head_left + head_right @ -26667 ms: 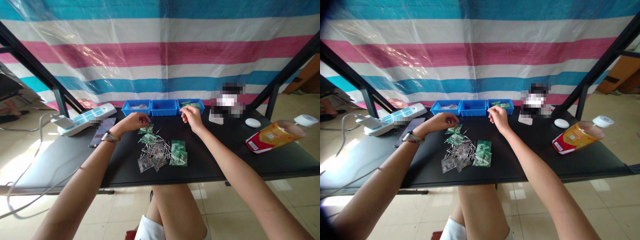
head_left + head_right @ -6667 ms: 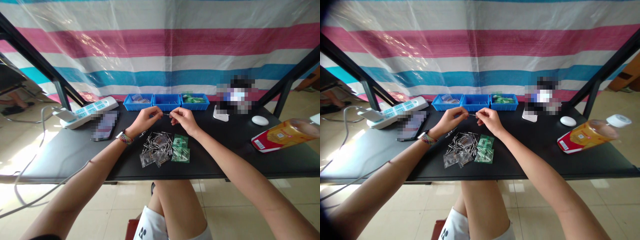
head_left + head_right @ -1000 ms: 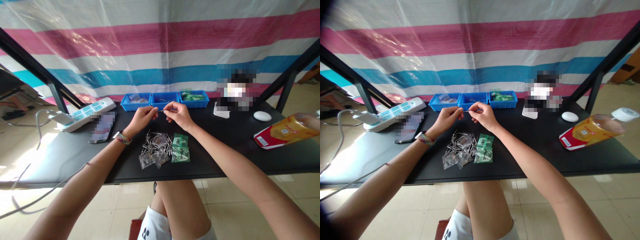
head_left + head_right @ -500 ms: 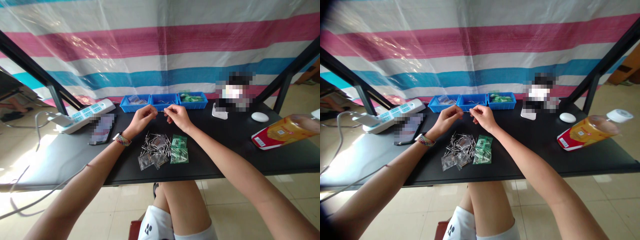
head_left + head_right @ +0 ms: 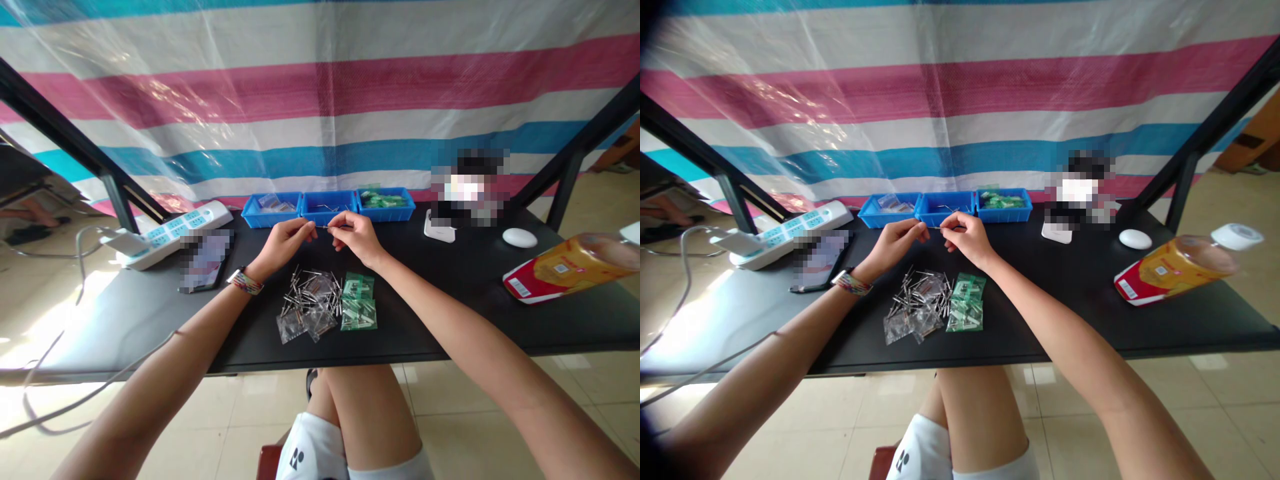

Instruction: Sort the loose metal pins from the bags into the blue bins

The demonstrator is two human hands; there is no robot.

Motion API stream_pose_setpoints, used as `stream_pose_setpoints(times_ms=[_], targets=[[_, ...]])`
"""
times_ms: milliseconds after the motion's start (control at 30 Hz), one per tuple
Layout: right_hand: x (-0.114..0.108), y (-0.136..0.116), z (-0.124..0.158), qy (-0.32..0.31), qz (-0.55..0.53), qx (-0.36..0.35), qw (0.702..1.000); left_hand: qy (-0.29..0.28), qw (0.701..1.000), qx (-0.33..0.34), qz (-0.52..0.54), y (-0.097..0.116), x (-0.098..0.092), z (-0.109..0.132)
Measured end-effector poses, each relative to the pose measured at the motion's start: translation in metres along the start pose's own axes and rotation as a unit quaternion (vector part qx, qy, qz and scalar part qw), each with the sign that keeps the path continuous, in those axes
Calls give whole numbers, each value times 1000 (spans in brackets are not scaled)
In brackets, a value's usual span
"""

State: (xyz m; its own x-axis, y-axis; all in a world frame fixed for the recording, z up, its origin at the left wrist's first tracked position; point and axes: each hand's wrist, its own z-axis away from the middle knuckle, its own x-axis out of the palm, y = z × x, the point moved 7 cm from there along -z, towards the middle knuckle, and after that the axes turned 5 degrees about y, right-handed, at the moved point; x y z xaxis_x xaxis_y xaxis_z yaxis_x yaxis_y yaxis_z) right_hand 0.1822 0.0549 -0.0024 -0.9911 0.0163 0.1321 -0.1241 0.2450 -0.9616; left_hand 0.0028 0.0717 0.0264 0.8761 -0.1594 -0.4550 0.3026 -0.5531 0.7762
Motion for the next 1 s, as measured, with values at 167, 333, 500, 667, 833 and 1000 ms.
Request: stream_pose_setpoints(times_ms=[167,333,500,667,833,1000], targets=[[-16,-2,-10,87,-15,-17,996,7,1000,-13,24,-3,-3,0],[-38,-9,-28,142,74,-47,986,12,1000,-14,24,-3,-4,-1],[-31,-23,-23,76,225,-111,965,16,1000,-15,11,-7,-5,-2],[28,-25,8,-156,292,-131,935,29,999,-23,3,-9,-6,-1],[56,-17,37,-234,405,-119,876,43,999,-25,5,-6,-8,-1],[56,-9,39,-249,424,-127,861,38,999,-23,8,-7,-7,-1]])
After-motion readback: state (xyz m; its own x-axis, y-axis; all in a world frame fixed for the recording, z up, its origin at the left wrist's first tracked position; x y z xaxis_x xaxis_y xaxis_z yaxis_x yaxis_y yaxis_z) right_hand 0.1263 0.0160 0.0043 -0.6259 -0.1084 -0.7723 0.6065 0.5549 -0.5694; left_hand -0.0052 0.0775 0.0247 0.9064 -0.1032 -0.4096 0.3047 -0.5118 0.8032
